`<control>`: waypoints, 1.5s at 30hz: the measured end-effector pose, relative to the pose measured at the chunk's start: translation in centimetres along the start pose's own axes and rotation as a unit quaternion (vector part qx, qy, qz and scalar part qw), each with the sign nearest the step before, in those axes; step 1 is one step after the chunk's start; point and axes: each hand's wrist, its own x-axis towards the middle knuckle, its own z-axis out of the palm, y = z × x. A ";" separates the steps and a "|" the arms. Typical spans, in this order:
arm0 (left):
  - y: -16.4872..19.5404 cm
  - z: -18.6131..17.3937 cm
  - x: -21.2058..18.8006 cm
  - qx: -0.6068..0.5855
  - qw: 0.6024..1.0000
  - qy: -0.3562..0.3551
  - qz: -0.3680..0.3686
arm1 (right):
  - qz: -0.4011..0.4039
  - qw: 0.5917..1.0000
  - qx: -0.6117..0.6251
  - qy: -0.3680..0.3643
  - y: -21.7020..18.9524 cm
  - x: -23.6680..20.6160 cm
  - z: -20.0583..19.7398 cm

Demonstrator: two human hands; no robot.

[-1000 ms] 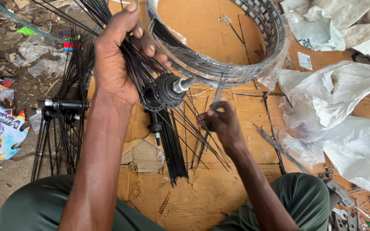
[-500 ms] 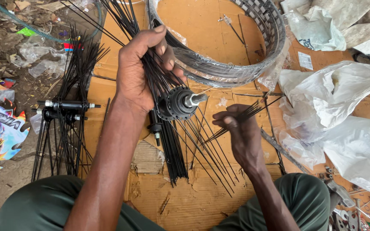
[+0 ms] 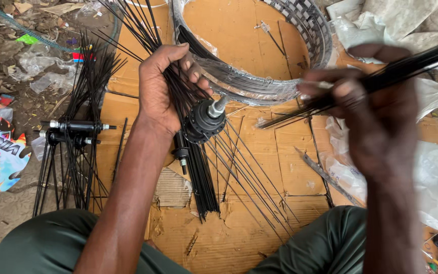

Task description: The person inserts black spokes into the holes of a bicycle hub. They hold the hub in one hand and feed the spokes into the flange holes with the other hand, repeating the process for multiple spokes.

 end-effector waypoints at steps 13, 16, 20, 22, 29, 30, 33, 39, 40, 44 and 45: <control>-0.3 -0.3 0.0 0.018 1.000 -0.014 -0.011 | -0.026 0.995 -0.092 0.008 -3.1 1.6 1.2; -0.4 -0.3 0.1 0.019 1.000 -0.016 -0.018 | -0.032 0.995 -0.099 -0.010 -3.4 1.9 1.5; -0.7 -0.1 0.1 0.042 0.999 -0.019 -0.020 | -0.028 0.989 -0.124 -0.078 -3.8 3.3 1.9; -0.9 0.0 0.0 0.044 0.999 -0.017 -0.015 | -0.006 0.968 -0.211 -0.135 -4.1 3.9 2.1; -0.7 -0.1 0.4 -0.004 0.999 0.028 0.038 | -0.009 0.969 -0.223 -0.103 -5.1 3.1 1.3; -0.7 -0.2 0.4 -0.006 0.998 0.024 0.055 | -0.039 0.985 -0.155 -0.061 -4.8 2.7 1.3; -0.7 -0.4 0.4 -0.009 0.997 0.039 0.064 | -0.078 0.996 -0.034 0.003 -3.4 2.4 0.9; -0.9 -0.4 0.6 -0.007 0.998 0.021 0.057 | -0.082 0.995 0.048 0.018 -0.9 1.5 1.4; -1.0 -0.4 0.6 -0.012 0.998 0.023 0.053 | -0.082 0.995 0.050 0.017 -0.8 1.4 1.4; -1.3 -0.3 0.7 -0.021 0.998 0.032 0.045 | -0.083 0.995 0.045 0.018 -0.5 1.2 1.5; -1.3 -0.3 0.6 -0.019 0.998 0.035 0.046 | -0.079 0.996 0.041 0.022 -0.5 1.2 1.5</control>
